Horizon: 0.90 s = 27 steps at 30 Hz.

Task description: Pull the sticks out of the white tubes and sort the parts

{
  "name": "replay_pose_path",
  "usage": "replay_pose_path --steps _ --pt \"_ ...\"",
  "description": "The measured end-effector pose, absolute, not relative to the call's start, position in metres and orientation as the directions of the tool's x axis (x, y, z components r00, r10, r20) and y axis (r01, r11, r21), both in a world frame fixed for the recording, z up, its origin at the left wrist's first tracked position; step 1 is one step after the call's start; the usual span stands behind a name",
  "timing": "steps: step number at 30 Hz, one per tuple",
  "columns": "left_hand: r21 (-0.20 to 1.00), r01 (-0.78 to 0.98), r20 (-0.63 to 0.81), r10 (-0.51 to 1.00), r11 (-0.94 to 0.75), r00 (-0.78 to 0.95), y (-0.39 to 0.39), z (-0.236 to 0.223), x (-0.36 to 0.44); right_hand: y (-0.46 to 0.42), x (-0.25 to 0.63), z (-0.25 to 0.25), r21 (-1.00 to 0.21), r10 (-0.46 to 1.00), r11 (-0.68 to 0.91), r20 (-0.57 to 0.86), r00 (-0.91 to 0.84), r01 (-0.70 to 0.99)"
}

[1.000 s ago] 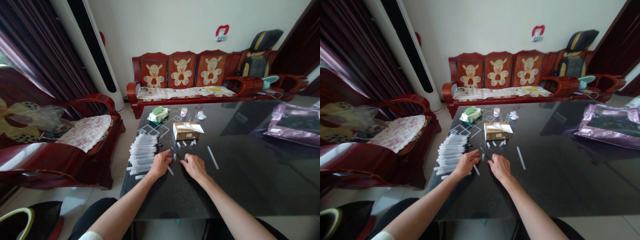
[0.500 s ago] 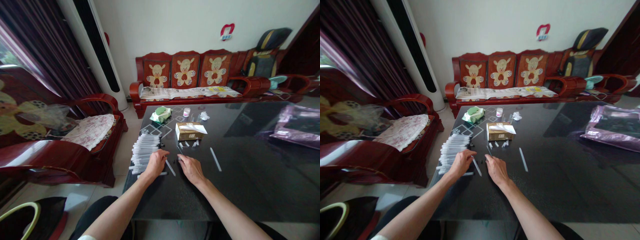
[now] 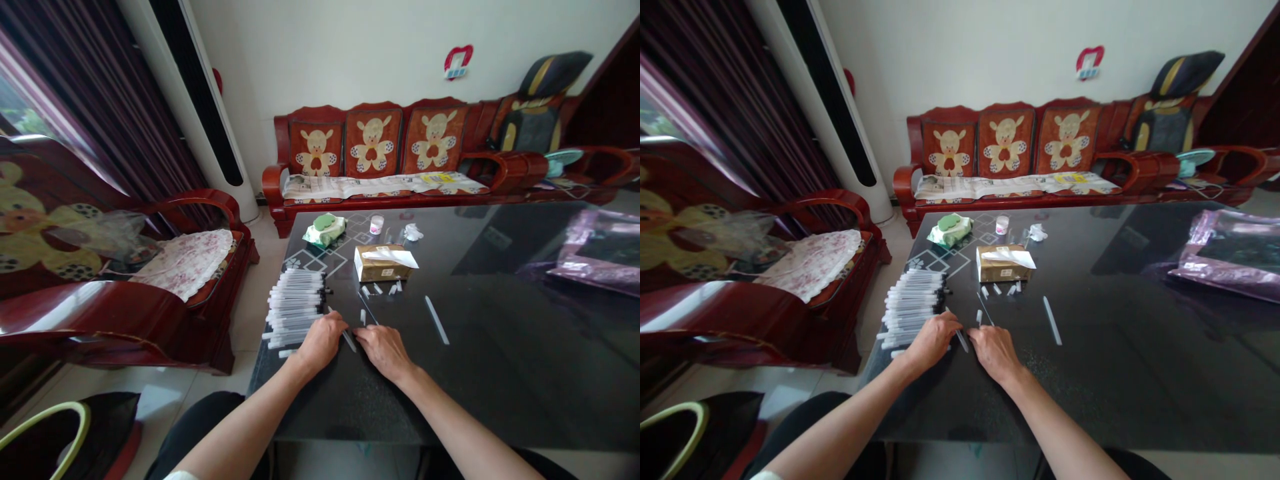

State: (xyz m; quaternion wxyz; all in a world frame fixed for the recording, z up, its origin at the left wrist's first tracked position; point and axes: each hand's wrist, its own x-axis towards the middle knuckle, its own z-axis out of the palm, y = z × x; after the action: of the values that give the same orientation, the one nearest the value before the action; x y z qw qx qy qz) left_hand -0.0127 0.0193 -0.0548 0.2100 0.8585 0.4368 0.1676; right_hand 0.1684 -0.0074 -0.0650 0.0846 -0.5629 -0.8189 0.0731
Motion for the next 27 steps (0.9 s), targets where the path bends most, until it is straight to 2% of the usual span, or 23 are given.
replay_pose_path --steps 9,13,15,18,21,24,27 --pt "0.510 0.601 0.184 0.760 -0.616 0.623 0.014 -0.060 -0.006 -0.023 0.167 -0.061 -0.298 0.955 0.298 0.097 -0.282 0.907" --pt "0.577 0.557 0.251 0.779 -0.597 0.575 0.017 -0.062 -0.006 -0.022 0.160 -0.066 -0.300 0.966 0.257 0.085 -0.243 0.918" --pt "0.614 0.556 0.305 0.818 -0.561 0.488 0.022 -0.062 -0.009 -0.021 0.158 -0.069 -0.333 0.978 0.206 0.087 -0.187 0.920" --pt "0.716 0.566 0.311 0.913 -0.408 0.265 0.032 -0.060 -0.018 -0.019 0.159 -0.069 -0.446 0.995 0.091 0.082 -0.061 0.890" --pt "0.843 0.495 0.190 0.977 -0.212 0.096 0.041 -0.057 -0.027 -0.017 0.161 -0.067 -0.638 0.998 0.021 0.055 0.019 0.770" --pt "0.901 0.418 0.116 0.993 -0.113 0.019 0.046 -0.055 -0.032 -0.016 0.163 -0.067 -0.827 0.999 -0.037 -0.030 0.022 0.560" --pt "0.942 0.333 0.053 0.998 -0.045 -0.016 0.049 -0.057 -0.034 -0.017 0.164 -0.067 -0.912 0.992 -0.110 -0.128 -0.021 0.394"
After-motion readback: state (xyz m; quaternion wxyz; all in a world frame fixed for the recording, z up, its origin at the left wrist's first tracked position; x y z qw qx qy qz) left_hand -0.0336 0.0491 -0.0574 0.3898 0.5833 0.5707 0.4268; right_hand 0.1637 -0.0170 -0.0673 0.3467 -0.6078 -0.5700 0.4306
